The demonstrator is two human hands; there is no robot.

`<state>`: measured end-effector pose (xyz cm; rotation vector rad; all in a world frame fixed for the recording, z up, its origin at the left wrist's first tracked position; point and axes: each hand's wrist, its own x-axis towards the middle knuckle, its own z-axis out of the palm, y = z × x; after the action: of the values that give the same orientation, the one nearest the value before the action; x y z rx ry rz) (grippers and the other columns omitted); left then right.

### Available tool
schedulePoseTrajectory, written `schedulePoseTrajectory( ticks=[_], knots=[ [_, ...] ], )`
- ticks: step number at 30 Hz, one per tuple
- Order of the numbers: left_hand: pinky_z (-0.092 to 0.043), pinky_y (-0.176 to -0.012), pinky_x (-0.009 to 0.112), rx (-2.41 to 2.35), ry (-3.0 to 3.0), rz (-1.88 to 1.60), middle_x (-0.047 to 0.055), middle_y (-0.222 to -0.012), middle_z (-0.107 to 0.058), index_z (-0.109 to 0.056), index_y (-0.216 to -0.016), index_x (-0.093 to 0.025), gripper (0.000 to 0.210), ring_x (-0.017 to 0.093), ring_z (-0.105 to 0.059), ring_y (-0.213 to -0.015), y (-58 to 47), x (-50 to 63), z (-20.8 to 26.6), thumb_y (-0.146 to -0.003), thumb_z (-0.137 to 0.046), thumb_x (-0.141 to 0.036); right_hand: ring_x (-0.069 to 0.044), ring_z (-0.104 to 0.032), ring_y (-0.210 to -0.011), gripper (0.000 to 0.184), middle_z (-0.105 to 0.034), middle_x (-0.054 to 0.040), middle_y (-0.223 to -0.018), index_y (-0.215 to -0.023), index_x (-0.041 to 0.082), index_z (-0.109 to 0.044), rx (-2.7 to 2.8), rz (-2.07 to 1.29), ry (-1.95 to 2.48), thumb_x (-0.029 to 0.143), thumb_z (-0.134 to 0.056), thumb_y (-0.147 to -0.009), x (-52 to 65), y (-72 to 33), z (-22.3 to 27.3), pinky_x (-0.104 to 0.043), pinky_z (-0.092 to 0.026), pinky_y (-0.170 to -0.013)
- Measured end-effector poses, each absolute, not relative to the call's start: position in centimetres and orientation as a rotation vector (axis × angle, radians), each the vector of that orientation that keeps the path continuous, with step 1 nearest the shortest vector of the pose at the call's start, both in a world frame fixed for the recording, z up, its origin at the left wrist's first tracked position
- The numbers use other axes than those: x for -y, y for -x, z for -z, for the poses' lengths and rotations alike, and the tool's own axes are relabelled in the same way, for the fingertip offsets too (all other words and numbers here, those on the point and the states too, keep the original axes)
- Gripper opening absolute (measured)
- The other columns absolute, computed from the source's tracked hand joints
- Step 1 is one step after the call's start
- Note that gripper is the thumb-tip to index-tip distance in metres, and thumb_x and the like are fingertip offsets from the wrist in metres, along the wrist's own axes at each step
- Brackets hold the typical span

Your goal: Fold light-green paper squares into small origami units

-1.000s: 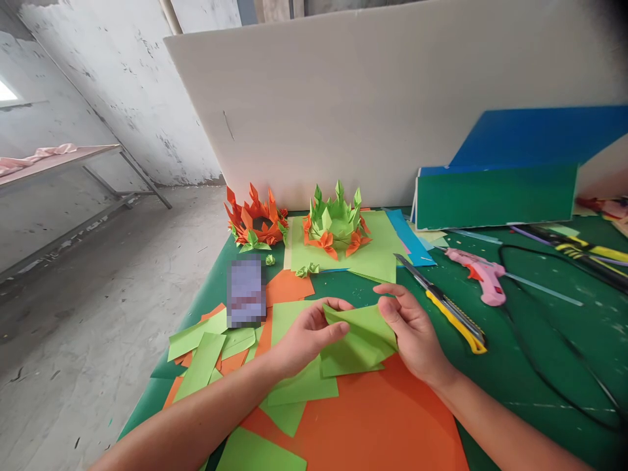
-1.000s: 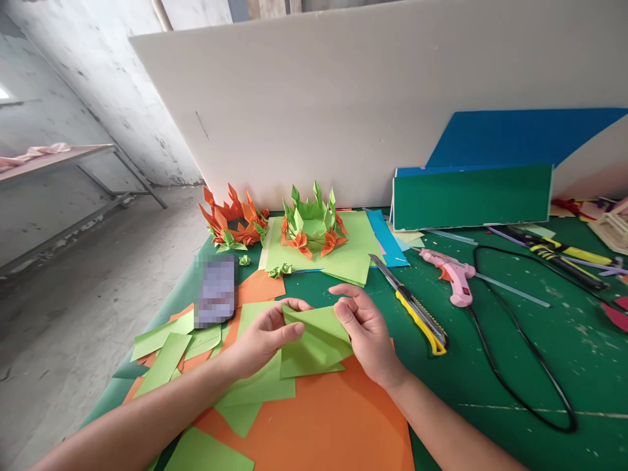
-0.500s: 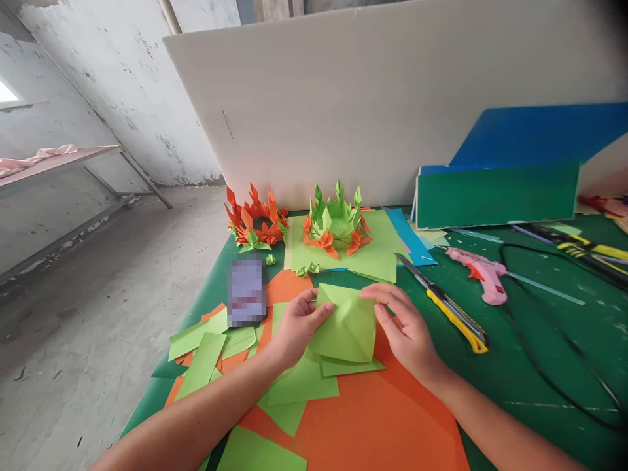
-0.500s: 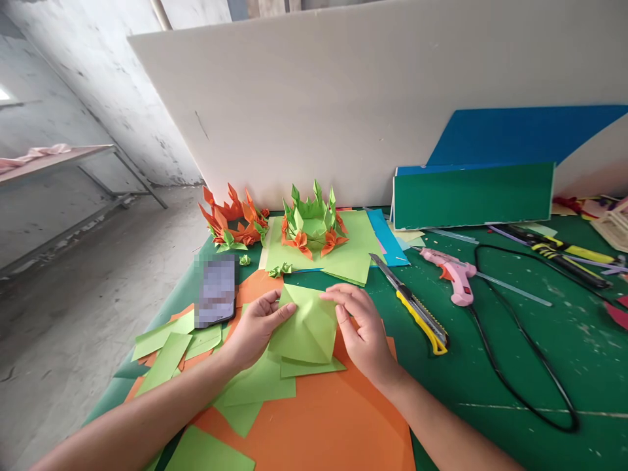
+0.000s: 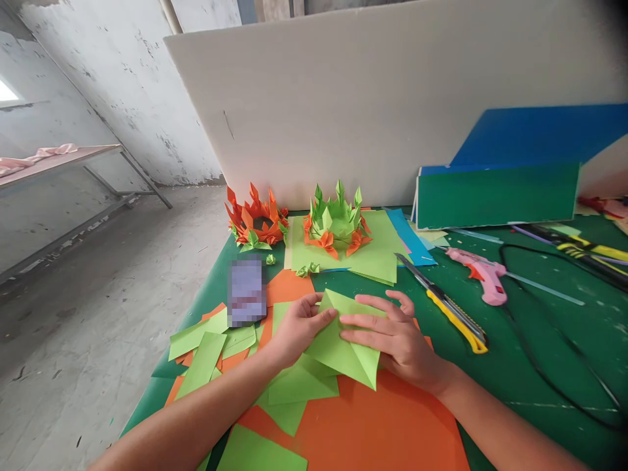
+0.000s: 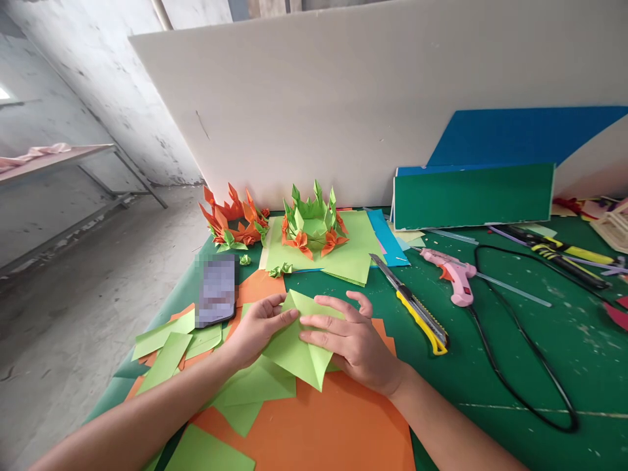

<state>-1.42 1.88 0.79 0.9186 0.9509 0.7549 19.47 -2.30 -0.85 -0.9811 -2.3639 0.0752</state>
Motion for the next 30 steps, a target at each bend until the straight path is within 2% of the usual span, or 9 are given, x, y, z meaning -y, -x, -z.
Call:
schedulePoseTrajectory(
  ticks=[4, 6, 8, 11, 14, 17, 22, 30],
  knots=[
    [-0.044, -0.054, 0.023, -0.994, -1.109, -0.725, 0.001, -0.069, -0.066, -0.064, -0.090, -0.015, 0.042, 0.014, -0.059, -0.060, 1.3, -1.6, -0.6, -0.067, -0.076, -0.048, -0.025, -0.055, -0.110, 0.017, -0.073, 0.0013, -0.097, -0.095, 0.030, -0.066, 2.295, -0.236, 0.967, 0.025, -0.049, -0.094, 2.0, -19.3, 0.7, -0.046, -0.022, -0.094],
    [-0.040, -0.053, 0.023, -0.987, -1.220, -0.704, -0.001, -0.065, -0.062, -0.064, -0.083, -0.015, 0.039, 0.013, -0.055, -0.059, 1.2, -1.4, -0.5, -0.071, -0.072, -0.051, -0.023, -0.057, -0.097, 0.018, -0.068, -0.0002, -0.081, -0.081, 0.025, -0.061, 2.217, -0.279, 0.996, 0.033, -0.052, -0.094, 1.8, -19.1, 0.9, -0.044, -0.027, -0.089],
    [-0.039, -0.055, 0.023, -0.970, -1.313, -0.695, -0.001, -0.063, -0.058, -0.064, -0.078, -0.016, 0.037, 0.013, -0.052, -0.061, 1.1, -1.1, -0.6, -0.076, -0.066, -0.053, -0.023, -0.056, -0.090, 0.026, -0.062, -0.0014, -0.075, -0.075, 0.022, -0.055, 2.144, -0.298, 1.046, 0.040, -0.053, -0.094, 1.7, -18.9, 1.1, -0.042, -0.030, -0.085],
    [-0.036, -0.056, 0.024, -0.978, -1.413, -0.693, -0.001, -0.063, -0.053, -0.062, -0.073, -0.017, 0.039, 0.013, -0.046, -0.061, 1.0, -0.7, -0.8, -0.082, -0.057, -0.055, -0.023, -0.053, -0.090, 0.030, -0.058, -0.0037, -0.083, -0.073, 0.021, -0.051, 2.077, -0.312, 1.134, 0.044, -0.055, -0.092, 1.7, -18.6, 1.5, -0.041, -0.033, -0.083],
    [-0.031, -0.055, 0.025, -1.014, -1.506, -0.677, -0.003, -0.061, -0.041, -0.056, -0.071, -0.018, 0.041, 0.012, -0.035, -0.059, 1.0, -0.4, -1.3, -0.087, -0.049, -0.055, -0.024, -0.052, -0.097, 0.033, -0.057, -0.0051, -0.096, -0.068, 0.021, -0.050, 2.023, -0.361, 1.193, 0.045, -0.059, -0.088, 1.7, -18.5, 1.7, -0.040, -0.036, -0.085],
    [-0.027, -0.054, 0.025, -1.029, -1.579, -0.661, -0.004, -0.061, -0.030, -0.048, -0.067, -0.018, 0.044, 0.012, -0.028, -0.059, 1.1, -0.2, -1.7, -0.090, -0.042, -0.055, -0.023, -0.054, -0.098, 0.031, -0.059, -0.0045, -0.097, -0.069, 0.022, -0.050, 2.007, -0.457, 1.194, 0.044, -0.056, -0.091, 1.6, -18.5, 1.6, -0.039, -0.037, -0.087],
    [-0.022, -0.049, 0.024, -0.997, -1.604, -0.620, -0.005, -0.060, -0.032, -0.052, -0.072, -0.018, 0.041, 0.010, -0.026, -0.055, 1.0, -0.1, -1.5, -0.087, -0.048, -0.055, -0.022, -0.055, -0.089, 0.027, -0.061, -0.0027, -0.086, -0.072, 0.023, -0.048, 2.045, -0.478, 1.164, 0.040, -0.058, -0.090, 1.6, -18.4, 1.4, -0.038, -0.036, -0.082],
    [-0.023, -0.051, 0.025, -1.054, -1.764, -0.657, -0.004, -0.058, -0.035, -0.050, -0.061, -0.018, 0.040, 0.011, -0.030, -0.056, 0.9, -0.3, -1.3, -0.088, -0.049, -0.046, -0.019, -0.054, -0.080, 0.030, -0.060, -0.0011, -0.078, -0.068, 0.022, -0.044, 2.062, -0.471, 1.152, 0.036, -0.057, -0.091, 1.7, -18.2, 1.3, -0.036, -0.035, -0.076]
  ],
)
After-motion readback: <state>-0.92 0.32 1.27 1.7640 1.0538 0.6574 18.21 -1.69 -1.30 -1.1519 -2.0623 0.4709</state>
